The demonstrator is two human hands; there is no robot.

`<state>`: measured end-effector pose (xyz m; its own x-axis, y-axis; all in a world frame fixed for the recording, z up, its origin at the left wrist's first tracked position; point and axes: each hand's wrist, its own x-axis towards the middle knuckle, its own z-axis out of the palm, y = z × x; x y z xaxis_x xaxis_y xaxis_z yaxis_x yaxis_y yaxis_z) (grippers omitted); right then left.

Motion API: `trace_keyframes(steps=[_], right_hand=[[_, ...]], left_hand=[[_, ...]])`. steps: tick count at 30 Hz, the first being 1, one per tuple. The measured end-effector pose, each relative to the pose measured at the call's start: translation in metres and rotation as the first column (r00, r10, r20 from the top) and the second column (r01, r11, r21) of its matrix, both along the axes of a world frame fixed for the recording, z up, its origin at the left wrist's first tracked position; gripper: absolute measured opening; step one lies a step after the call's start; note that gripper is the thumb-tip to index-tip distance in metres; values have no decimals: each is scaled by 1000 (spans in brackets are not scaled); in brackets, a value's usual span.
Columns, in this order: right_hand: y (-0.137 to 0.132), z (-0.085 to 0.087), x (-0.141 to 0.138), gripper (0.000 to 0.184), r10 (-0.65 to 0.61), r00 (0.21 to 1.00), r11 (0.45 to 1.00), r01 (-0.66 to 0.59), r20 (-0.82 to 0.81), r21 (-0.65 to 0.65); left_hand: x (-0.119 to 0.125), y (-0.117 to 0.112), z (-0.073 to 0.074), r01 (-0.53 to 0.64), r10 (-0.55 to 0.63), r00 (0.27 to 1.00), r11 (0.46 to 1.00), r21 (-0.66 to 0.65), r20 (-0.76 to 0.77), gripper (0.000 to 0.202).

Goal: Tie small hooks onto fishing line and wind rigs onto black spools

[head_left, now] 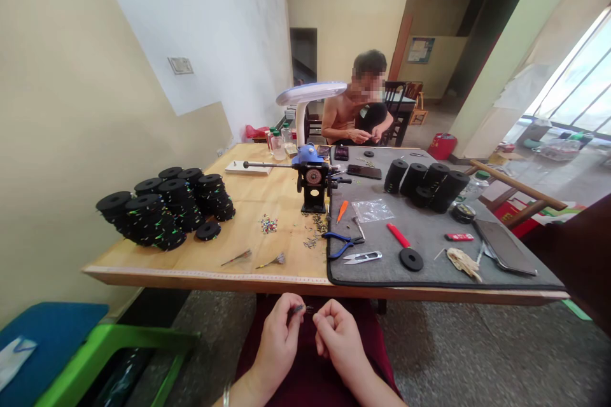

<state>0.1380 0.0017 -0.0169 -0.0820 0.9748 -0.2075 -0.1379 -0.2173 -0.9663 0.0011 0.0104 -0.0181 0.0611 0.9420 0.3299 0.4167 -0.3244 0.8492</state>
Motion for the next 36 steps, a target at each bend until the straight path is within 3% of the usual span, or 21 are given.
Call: trace_keyframes(steps=[19, 36], right_hand=[[2, -4, -1, 38, 31, 999, 999, -30, 8, -32], [2, -6, 0, 41, 21, 1000, 1000, -21, 5, 18]], left_hand=[[0, -3, 4, 11, -9, 1000, 997, 71, -25, 11], [1, -7, 5, 108, -101, 992, 990, 87, -79, 13]])
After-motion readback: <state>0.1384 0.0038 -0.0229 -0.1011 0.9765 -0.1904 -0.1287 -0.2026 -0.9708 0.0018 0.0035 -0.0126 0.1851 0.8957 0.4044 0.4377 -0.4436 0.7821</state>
